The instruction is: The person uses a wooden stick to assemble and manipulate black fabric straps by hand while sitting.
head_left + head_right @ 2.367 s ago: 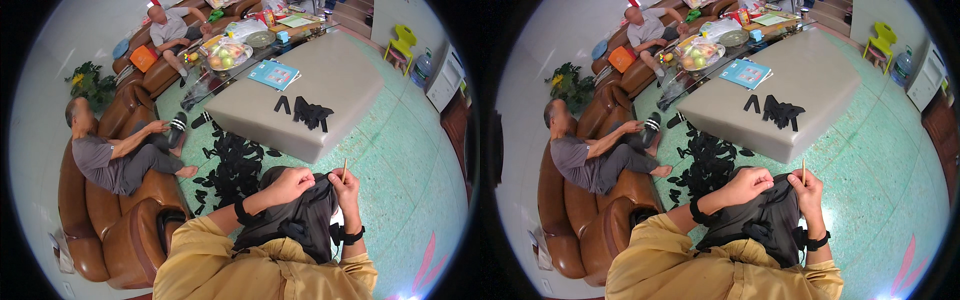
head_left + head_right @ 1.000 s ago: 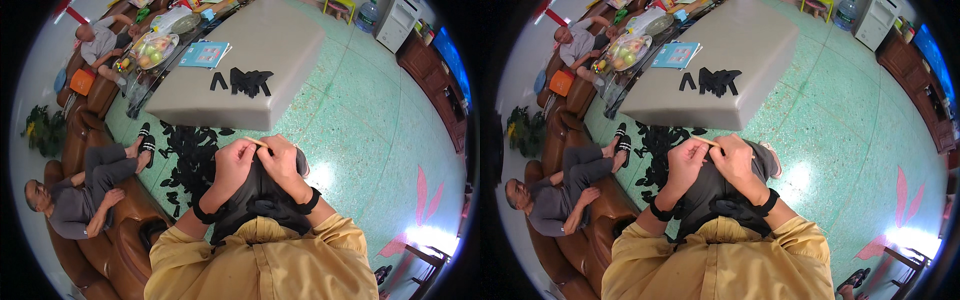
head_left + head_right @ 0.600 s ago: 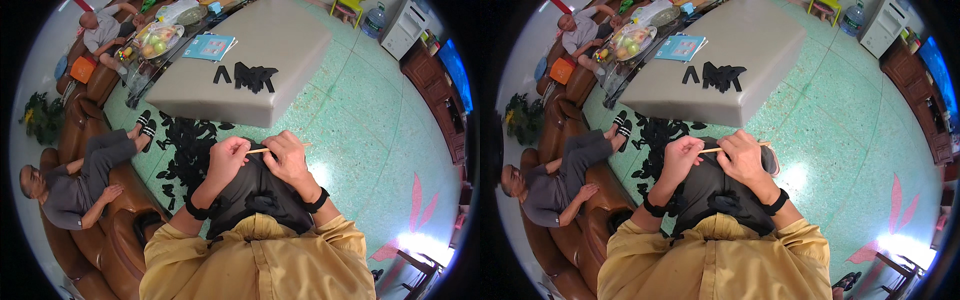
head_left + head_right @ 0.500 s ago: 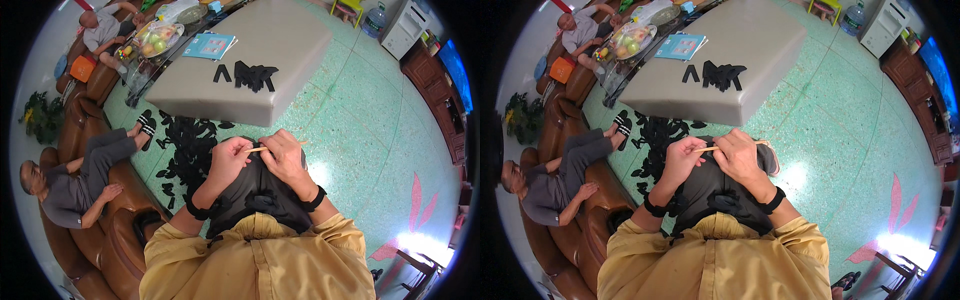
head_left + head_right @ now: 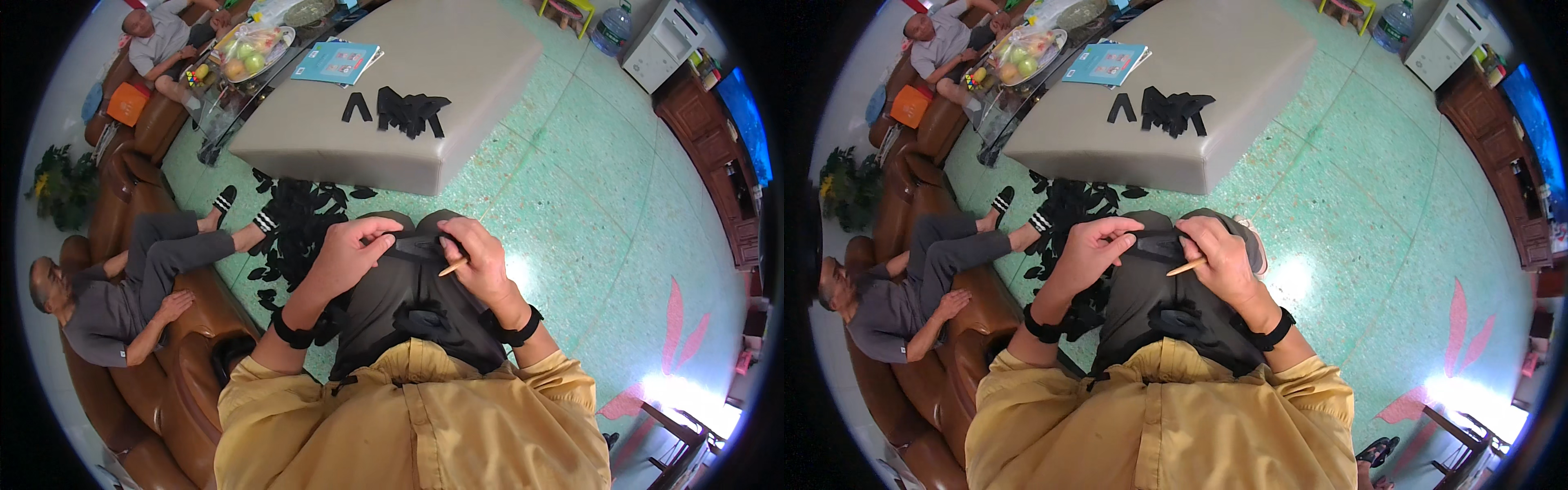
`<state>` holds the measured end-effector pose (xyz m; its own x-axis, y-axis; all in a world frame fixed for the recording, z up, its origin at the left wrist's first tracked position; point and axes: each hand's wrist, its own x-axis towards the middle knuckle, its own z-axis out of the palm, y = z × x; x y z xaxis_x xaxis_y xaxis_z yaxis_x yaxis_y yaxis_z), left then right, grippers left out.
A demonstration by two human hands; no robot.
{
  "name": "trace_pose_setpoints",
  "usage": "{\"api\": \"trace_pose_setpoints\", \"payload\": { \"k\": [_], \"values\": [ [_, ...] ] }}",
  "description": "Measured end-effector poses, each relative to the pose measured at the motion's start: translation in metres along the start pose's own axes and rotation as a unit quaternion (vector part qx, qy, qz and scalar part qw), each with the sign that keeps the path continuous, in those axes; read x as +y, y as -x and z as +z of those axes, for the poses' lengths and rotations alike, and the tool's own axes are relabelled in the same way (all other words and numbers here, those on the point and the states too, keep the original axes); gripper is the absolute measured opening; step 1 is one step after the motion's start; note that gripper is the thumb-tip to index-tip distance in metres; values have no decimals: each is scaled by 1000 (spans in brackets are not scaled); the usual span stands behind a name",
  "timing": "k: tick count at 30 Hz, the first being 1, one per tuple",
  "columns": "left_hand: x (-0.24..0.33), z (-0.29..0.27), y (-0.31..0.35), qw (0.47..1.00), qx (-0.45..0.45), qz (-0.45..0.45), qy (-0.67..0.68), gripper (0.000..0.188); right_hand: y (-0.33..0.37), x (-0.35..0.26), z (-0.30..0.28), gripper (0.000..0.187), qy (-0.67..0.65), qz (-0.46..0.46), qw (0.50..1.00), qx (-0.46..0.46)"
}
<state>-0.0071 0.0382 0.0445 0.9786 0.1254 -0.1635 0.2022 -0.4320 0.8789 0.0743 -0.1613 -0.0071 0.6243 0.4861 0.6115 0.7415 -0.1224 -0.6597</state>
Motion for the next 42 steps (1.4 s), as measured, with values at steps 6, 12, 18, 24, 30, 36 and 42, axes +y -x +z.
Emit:
{"api": "trace_pose_setpoints", "payload": {
  "k": [6,12,18,24,30,36,42],
  "values": [
    [3,3,-3,1000,17,24,10,14,13,10,2,26,-170,231,958,11],
    [5,7,-2,998,39,47,7,16,14,10,-4,15,-365,338,867,15],
    [23,6,0,993,50,105,-35,16,12,8,-12,9,-360,311,879,34],
    [25,7,-2,985,52,150,-68,15,1,-1,-25,6,-309,226,924,11],
    [11,12,-6,952,73,252,-155,10,3,-4,-22,8,-280,234,931,-6],
    [8,19,-6,973,56,203,-91,7,3,-7,-14,8,-267,247,932,-3],
    [12,12,-6,979,11,189,-71,8,3,-3,-17,12,-276,231,933,-13]
  ]
}}
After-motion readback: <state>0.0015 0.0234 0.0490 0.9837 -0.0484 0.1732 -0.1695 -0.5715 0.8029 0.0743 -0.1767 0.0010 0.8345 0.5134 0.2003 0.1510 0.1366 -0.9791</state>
